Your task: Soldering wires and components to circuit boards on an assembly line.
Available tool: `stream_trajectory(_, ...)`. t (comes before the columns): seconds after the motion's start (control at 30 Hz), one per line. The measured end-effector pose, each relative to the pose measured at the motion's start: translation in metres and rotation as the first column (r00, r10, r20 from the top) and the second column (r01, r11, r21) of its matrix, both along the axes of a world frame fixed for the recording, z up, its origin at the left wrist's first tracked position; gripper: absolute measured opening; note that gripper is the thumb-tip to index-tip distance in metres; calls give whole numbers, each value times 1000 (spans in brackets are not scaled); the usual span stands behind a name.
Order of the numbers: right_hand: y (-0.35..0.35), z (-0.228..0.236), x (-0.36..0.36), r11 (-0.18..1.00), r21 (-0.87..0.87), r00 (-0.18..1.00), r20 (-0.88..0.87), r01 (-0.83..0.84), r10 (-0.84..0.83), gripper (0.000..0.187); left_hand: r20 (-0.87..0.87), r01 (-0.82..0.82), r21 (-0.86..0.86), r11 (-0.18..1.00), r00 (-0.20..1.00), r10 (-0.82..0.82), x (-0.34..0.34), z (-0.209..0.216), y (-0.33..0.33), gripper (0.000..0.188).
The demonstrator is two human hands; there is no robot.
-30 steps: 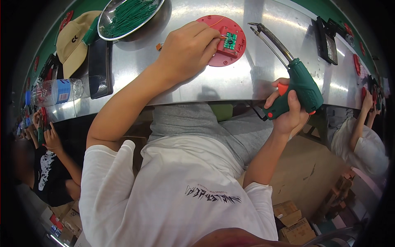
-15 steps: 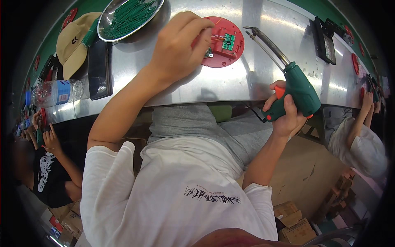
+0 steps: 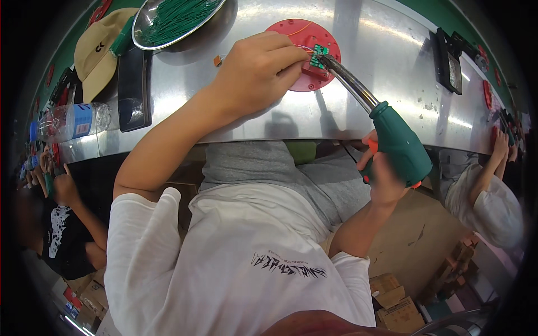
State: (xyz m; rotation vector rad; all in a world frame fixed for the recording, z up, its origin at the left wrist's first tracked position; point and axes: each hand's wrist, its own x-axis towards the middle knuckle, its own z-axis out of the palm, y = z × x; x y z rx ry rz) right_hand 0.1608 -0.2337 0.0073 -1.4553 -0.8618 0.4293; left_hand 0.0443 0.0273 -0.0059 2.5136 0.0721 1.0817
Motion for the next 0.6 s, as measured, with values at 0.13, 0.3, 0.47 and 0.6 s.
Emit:
stream_trajectory(0.13,1,2,1,999,-32,1000,2,-14,14,42,0,-44,-50,998,999,44,-1,-1,-4,12)
stream_trajectory(0.3,-1,5,7,998,-43,999,4,-51,51,40,20,-53,-49,997,998,54,1,-2,-5,10)
stream_trajectory(0.47,0,3,7,998,-41,999,-36,-36,35,40,38,-54,-32,998,998,55,2,-3,-5,9)
stream_trajectory(0.6,-1,2,14,997,-31,993,-90,-77,74,42,-9,-69,-13,998,998,69,1,0,-5,11)
